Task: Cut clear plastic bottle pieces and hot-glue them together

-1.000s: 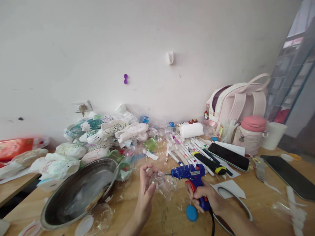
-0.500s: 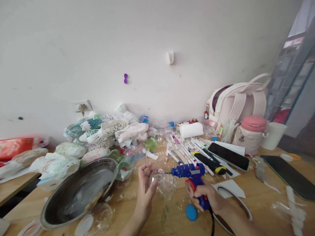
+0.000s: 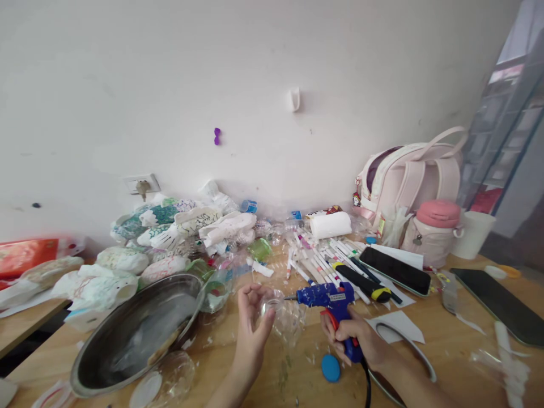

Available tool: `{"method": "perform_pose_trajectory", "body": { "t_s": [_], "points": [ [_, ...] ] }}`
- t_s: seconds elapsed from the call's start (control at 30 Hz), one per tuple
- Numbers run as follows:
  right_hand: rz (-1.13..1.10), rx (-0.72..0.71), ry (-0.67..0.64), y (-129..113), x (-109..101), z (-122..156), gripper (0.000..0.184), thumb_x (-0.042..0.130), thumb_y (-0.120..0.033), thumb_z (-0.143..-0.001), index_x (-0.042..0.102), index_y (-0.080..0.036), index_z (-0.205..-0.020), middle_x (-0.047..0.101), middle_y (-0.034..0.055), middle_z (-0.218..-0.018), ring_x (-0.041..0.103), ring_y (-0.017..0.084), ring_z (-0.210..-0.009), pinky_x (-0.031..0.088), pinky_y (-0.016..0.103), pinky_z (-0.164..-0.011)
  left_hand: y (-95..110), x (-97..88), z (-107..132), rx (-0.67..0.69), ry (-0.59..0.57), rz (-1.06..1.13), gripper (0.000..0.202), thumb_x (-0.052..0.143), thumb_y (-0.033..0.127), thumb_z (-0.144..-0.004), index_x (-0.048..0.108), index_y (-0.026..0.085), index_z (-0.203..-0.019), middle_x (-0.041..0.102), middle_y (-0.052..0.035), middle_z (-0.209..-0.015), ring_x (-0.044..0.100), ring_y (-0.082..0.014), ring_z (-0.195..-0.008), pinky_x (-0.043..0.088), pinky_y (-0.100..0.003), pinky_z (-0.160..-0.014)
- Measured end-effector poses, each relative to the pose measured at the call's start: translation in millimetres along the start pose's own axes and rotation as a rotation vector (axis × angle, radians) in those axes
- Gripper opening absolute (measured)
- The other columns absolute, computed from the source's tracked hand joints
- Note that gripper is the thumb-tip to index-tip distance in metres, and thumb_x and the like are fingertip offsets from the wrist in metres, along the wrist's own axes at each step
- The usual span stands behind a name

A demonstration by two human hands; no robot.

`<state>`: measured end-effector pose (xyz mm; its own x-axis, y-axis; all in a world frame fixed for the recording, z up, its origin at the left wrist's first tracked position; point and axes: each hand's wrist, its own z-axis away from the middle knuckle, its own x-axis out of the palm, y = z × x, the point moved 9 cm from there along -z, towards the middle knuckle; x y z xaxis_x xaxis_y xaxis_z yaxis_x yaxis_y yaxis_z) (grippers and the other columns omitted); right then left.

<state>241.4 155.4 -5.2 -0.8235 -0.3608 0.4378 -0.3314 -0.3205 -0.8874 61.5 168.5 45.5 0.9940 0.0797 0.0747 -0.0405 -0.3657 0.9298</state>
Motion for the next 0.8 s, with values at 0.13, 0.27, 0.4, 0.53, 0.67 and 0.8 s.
{"method": "perform_pose_trajectory", "body": {
  "t_s": [0.13, 0.27, 0.4, 0.53, 0.67, 0.8],
  "points": [
    [0.006, -0.004, 0.002, 0.6, 0.2, 0.4, 0.01, 0.051, -0.022, -0.049, 0.053, -0.017, -0.057, 0.045, -0.0048, -0.048, 0.035, 0.006, -0.032, 0.028, 0.017, -0.03, 0.1, -1.2, 0.2, -0.009, 0.012, -0.024, 0.041, 0.061, 0.048, -0.078, 0.039, 0.026, -0.104, 0.057, -0.0018, -0.095, 0.056, -0.0191, -0.096, 0.043, -0.034, -0.085],
    [0.02, -0.007, -0.001, 1.4, -1.0, 0.1, 0.011, 0.051, -0.023, -0.05, 0.053, -0.017, -0.058, 0.045, -0.0047, -0.047, 0.036, 0.006, -0.033, 0.028, 0.018, -0.031, -0.9, -2.4, 0.4, -0.019, 0.025, -0.037, 0.042, 0.063, 0.047, -0.077, 0.039, 0.026, -0.104, 0.057, -0.0029, -0.097, 0.055, -0.0199, -0.099, 0.042, -0.035, -0.088],
    [0.032, 0.0, -0.001, 1.9, -1.6, -0.2, 0.011, 0.05, -0.023, -0.05, 0.052, -0.017, -0.059, 0.044, -0.0049, -0.044, 0.035, 0.006, -0.032, 0.026, 0.018, -0.031, -3.0, -3.0, 0.4, -0.029, 0.029, -0.038, 0.043, 0.063, 0.048, -0.076, 0.038, 0.025, -0.103, 0.055, -0.0036, -0.099, 0.055, -0.0205, -0.101, 0.04, -0.037, -0.09],
    [0.027, -0.011, 0.013, 0.5, -1.6, 0.0, 0.011, 0.051, -0.023, -0.05, 0.052, -0.017, -0.059, 0.045, -0.0048, -0.046, 0.035, 0.006, -0.032, 0.026, 0.019, -0.031, -4.6, -4.0, 1.2, -0.049, 0.046, -0.036, 0.043, 0.064, 0.048, -0.076, 0.039, 0.025, -0.103, 0.054, -0.0033, -0.099, 0.053, -0.021, -0.103, 0.038, -0.038, -0.093],
    [0.016, -0.01, 0.023, 0.6, -2.2, -0.3, 0.012, 0.051, -0.023, -0.05, 0.051, -0.018, -0.061, 0.045, -0.0054, -0.047, 0.033, 0.006, -0.033, 0.025, 0.019, -0.031, -3.2, -3.3, 1.9, -0.059, 0.043, -0.025, 0.043, 0.064, 0.049, -0.075, 0.039, 0.025, -0.101, 0.055, -0.0029, -0.098, 0.054, -0.021, -0.101, 0.039, -0.038, -0.092],
    [0.018, -0.016, 0.039, 0.2, -4.6, -0.7, 0.013, 0.05, -0.023, -0.051, 0.05, -0.018, -0.063, 0.044, -0.0059, -0.047, 0.032, 0.006, -0.034, 0.023, 0.02, -0.031, -2.9, -2.5, 1.8, -0.077, 0.041, -0.028, 0.041, 0.063, 0.049, -0.075, 0.04, 0.025, -0.101, 0.055, -0.0032, -0.098, 0.054, -0.0211, -0.1, 0.041, -0.037, -0.09]
  ]
}}
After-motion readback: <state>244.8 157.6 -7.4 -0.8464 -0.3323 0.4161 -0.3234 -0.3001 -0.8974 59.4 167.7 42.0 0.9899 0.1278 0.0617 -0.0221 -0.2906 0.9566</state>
